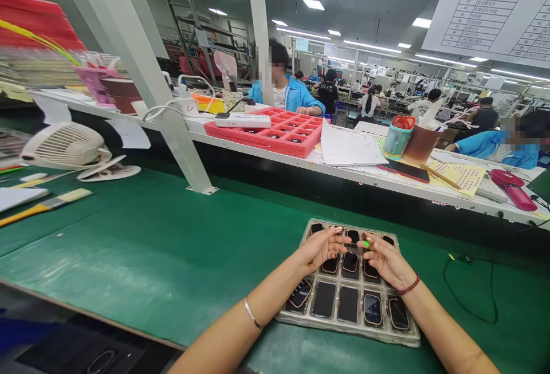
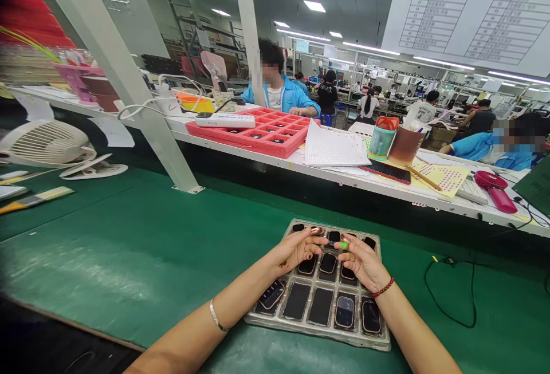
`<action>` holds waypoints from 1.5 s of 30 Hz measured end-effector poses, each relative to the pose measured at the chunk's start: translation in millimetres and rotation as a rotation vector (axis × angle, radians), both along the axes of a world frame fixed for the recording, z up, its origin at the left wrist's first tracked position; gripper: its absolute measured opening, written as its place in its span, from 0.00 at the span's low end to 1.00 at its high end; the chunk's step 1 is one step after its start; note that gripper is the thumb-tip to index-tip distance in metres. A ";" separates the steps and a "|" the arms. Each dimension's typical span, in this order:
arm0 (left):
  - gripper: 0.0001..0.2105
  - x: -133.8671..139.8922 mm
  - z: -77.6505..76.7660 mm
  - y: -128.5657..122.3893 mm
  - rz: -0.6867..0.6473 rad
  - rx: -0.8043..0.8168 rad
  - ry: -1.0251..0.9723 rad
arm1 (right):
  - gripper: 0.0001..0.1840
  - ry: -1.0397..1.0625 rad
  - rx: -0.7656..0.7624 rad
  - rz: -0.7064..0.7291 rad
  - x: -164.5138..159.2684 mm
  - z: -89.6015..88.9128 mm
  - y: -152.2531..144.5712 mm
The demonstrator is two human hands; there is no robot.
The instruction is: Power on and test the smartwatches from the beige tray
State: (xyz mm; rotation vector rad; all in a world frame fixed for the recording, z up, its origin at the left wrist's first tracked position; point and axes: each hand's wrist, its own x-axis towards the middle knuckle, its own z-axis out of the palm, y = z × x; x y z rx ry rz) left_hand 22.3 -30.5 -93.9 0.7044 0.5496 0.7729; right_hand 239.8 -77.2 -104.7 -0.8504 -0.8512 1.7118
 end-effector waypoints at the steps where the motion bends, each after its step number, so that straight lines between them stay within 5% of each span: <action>1: 0.15 0.0 -0.1 0.6 -0.010 -0.018 -0.004 | 0.17 0.020 -0.021 0.020 1.8 -1.0 1.6; 6: 0.22 -0.4 -0.7 3.6 -0.072 -0.091 -0.027 | 0.26 0.111 -0.128 0.110 6.2 1.2 5.0; 12: 0.24 -2.3 -1.8 5.3 -0.110 -0.108 -0.047 | 0.27 0.161 -0.142 0.139 4.4 5.1 3.0; 16: 0.17 -1.4 -1.1 0.1 -0.088 0.017 0.006 | 0.17 0.096 -0.049 0.085 2.2 4.6 0.5; 21: 0.28 5.3 -2.8 -8.5 -0.014 0.282 0.175 | 0.27 -0.081 0.110 0.013 -7.2 6.1 -4.7; 26: 0.24 10.3 -2.9 -13.1 -0.004 0.455 0.306 | 0.22 -0.297 0.245 -0.070 -14.5 3.6 -5.7; 45: 0.24 10.4 -1.5 -15.6 -0.028 0.526 0.375 | 0.16 -0.481 0.349 -0.033 -17.8 1.6 -8.3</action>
